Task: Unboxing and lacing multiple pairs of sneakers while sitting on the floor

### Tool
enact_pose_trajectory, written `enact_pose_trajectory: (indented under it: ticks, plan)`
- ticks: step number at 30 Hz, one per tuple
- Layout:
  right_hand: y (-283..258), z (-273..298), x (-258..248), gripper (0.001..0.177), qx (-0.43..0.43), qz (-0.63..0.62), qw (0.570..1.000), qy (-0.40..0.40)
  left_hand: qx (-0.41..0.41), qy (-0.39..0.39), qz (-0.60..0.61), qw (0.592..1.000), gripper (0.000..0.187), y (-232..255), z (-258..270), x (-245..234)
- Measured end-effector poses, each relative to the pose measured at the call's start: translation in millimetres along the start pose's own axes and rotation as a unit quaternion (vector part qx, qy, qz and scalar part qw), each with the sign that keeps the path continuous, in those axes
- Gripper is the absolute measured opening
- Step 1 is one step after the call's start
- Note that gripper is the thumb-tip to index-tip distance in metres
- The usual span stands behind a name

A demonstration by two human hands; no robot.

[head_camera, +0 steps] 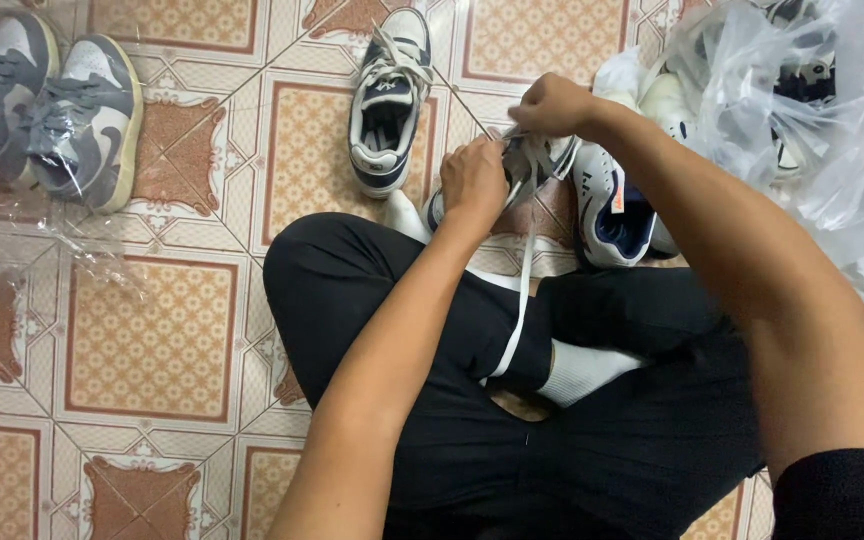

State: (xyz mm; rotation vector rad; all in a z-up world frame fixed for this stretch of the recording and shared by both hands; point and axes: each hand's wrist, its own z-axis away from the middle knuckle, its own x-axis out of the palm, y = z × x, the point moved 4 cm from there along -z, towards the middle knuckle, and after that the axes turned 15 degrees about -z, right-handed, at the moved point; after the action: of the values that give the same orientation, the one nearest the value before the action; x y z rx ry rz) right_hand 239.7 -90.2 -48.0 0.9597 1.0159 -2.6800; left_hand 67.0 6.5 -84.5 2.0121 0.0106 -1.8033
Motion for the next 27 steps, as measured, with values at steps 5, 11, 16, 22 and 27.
enact_pose_trajectory:
  ticks: [5,11,16,22,27]
  plan:
    - [-3.0,27.7,5.1,0.051,0.045,-0.585,0.786,0.194,-0.013,-0.025,0.006,1.000,0.040,1.0,-0.4,-1.3]
    - [-25.9,27.8,-18.9,0.073,0.053,-0.007,0.999,-0.001,-0.016,-0.027,0.020,0.999,0.036,1.4,1.0,-10.2]
    - [-11.8,-15.0,-2.9,0.059,0.015,0.132,0.991,-0.025,-0.018,-0.041,0.015,0.999,0.033,4.9,0.3,-20.6]
    - [-1.2,22.2,-35.5,0.042,-0.031,-0.521,0.837,0.163,-0.012,-0.051,0.032,0.998,0.061,0.1,-2.1,-6.1]
    - [-2.3,40.0,-44.8,0.035,0.043,-0.495,0.849,0.178,-0.020,-0.058,0.024,0.998,0.061,-0.8,-0.6,-6.0]
